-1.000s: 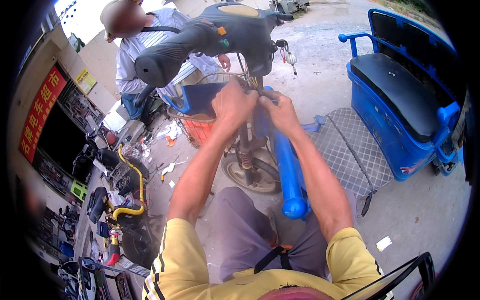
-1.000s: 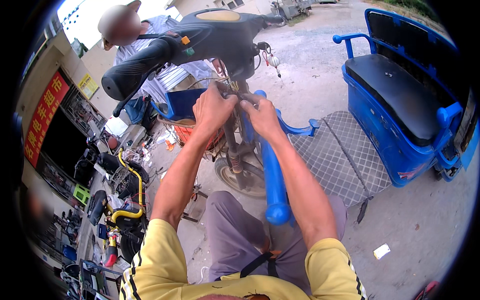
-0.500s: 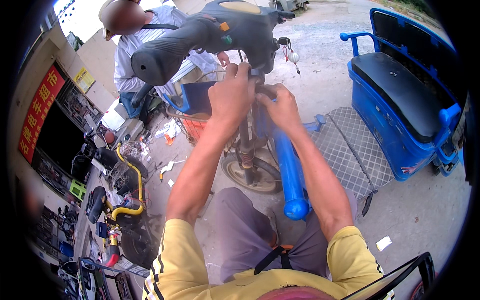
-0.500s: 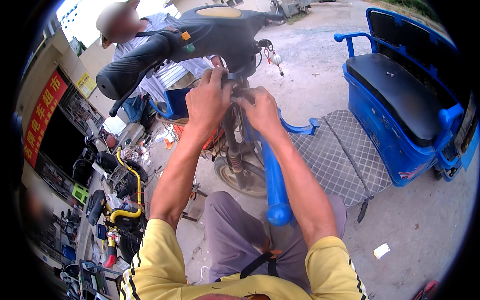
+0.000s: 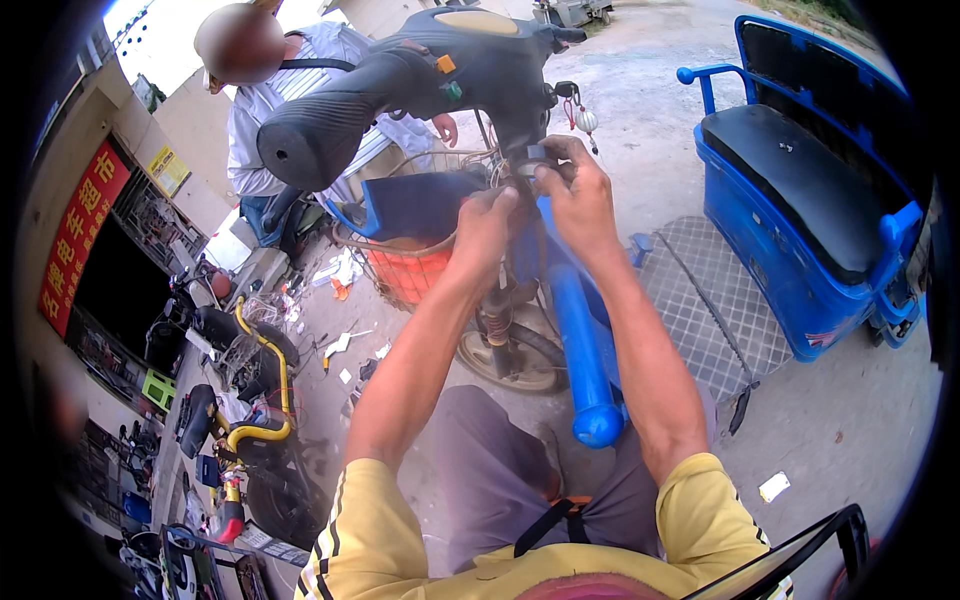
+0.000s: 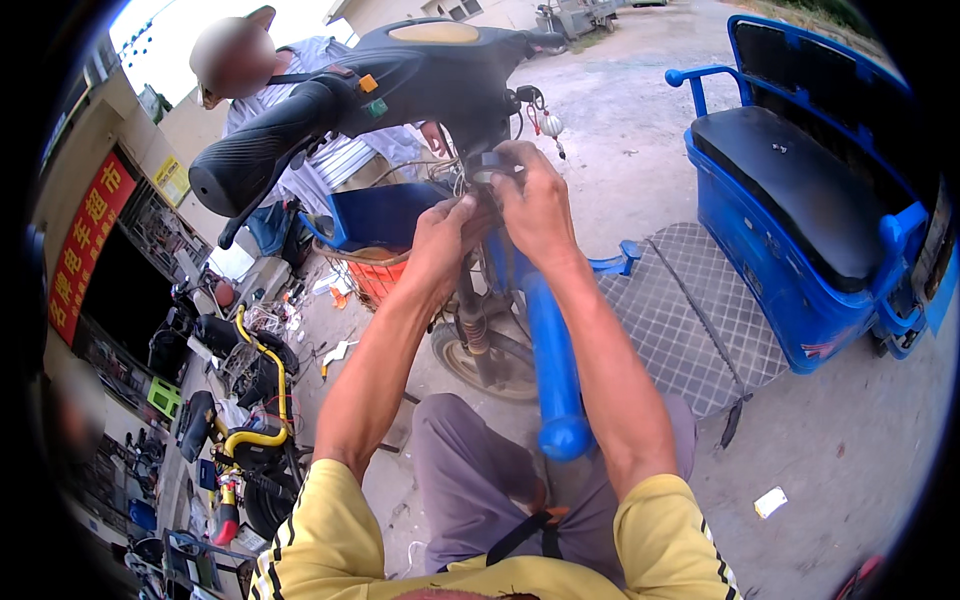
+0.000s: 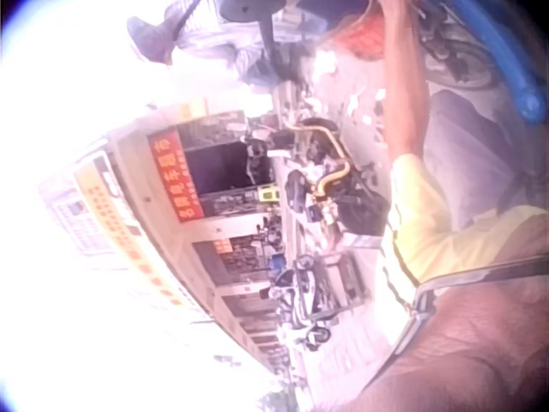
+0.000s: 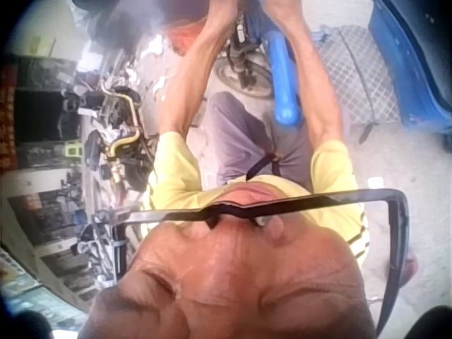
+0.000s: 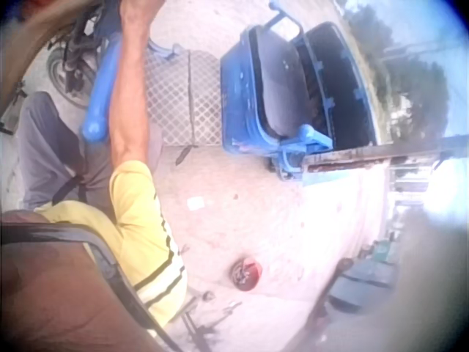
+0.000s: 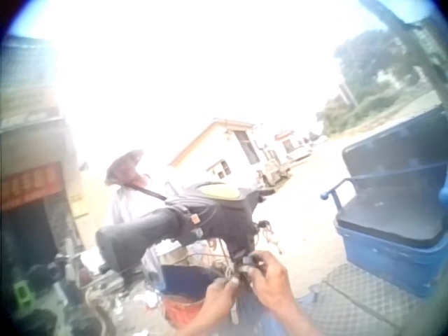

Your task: The person works on the handlebar area of a blue three-wheeled vehicle, repeatedly wrapping electrical tape around the wiring and handlebar stem. The person uses both hands to secure the tape and adjust the wires.

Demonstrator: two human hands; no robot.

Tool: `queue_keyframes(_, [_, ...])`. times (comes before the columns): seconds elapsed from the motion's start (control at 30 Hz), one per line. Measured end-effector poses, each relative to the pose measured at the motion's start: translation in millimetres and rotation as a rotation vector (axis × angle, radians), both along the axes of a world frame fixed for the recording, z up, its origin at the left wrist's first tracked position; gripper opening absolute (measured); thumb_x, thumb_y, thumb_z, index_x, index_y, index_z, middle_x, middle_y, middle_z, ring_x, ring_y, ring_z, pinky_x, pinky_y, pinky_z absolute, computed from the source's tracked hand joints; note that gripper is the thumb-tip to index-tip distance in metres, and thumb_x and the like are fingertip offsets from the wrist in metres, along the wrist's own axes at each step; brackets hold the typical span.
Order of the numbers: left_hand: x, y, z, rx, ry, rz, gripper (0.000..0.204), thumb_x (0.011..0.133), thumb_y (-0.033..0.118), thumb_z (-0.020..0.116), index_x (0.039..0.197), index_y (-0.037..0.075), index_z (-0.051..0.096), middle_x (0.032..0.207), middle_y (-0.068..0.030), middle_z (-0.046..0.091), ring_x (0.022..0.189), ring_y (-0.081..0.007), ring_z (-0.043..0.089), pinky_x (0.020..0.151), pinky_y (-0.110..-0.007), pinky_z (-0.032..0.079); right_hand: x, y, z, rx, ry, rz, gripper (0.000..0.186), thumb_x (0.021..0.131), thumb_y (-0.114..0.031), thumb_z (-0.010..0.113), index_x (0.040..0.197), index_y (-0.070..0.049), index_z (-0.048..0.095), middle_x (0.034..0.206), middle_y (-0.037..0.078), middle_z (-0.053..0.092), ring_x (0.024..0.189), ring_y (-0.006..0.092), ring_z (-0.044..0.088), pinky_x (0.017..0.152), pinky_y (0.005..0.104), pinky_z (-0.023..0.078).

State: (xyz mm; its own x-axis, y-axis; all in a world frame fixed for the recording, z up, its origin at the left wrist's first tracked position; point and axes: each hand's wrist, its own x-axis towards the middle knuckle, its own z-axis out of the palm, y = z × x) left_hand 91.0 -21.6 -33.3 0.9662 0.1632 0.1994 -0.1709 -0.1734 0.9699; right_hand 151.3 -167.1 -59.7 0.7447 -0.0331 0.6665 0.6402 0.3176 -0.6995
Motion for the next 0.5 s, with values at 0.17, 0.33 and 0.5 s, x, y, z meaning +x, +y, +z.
queue_keyframes(0.17, [21.4, -11.6, 1.7, -0.270, 0.079, 0.054, 0.039, 0.117, 0.026, 0.053, 0.131, -0.009, 0.063, 0.123, -0.0172, 0.073, 0.113, -0.0254, 0.073, 0.102, -0.040, 0.059, 6.9, -0.8, -9.6, -0.028, -0.051, -0.116, 0.031, 0.097, 0.000, 0.067, 0.128, 0.002, 0.068, 0.120, 0.023, 0.073, 0.106, 0.0399, 0.074, 0.093, 0.0461, 0.059])
queue_keyframes(0.33, [31.8, -6.0, 2.4, 0.006, 0.086, 0.123, 0.042, 0.115, 0.034, 0.060, 0.116, -0.007, 0.071, 0.101, -0.0111, 0.077, 0.086, -0.0202, 0.076, 0.073, -0.034, 0.060, 15.4, -5.3, -21.7, -0.164, -0.103, -0.340, 0.030, 0.097, -0.002, 0.069, 0.127, 0.002, 0.069, 0.120, 0.024, 0.073, 0.110, 0.0449, 0.073, 0.094, 0.0503, 0.058])
queue_keyframes(0.5, [34.8, -5.3, 3.9, 0.615, -0.127, 0.305, 0.043, 0.111, 0.031, 0.063, 0.092, -0.004, 0.078, 0.079, -0.0096, 0.078, 0.067, -0.0192, 0.075, 0.066, -0.035, 0.059, 22.3, 4.5, -40.7, -0.215, -0.029, -0.359, 0.029, 0.098, -0.005, 0.069, 0.125, 0.003, 0.071, 0.116, 0.028, 0.073, 0.111, 0.0467, 0.072, 0.094, 0.0515, 0.057])
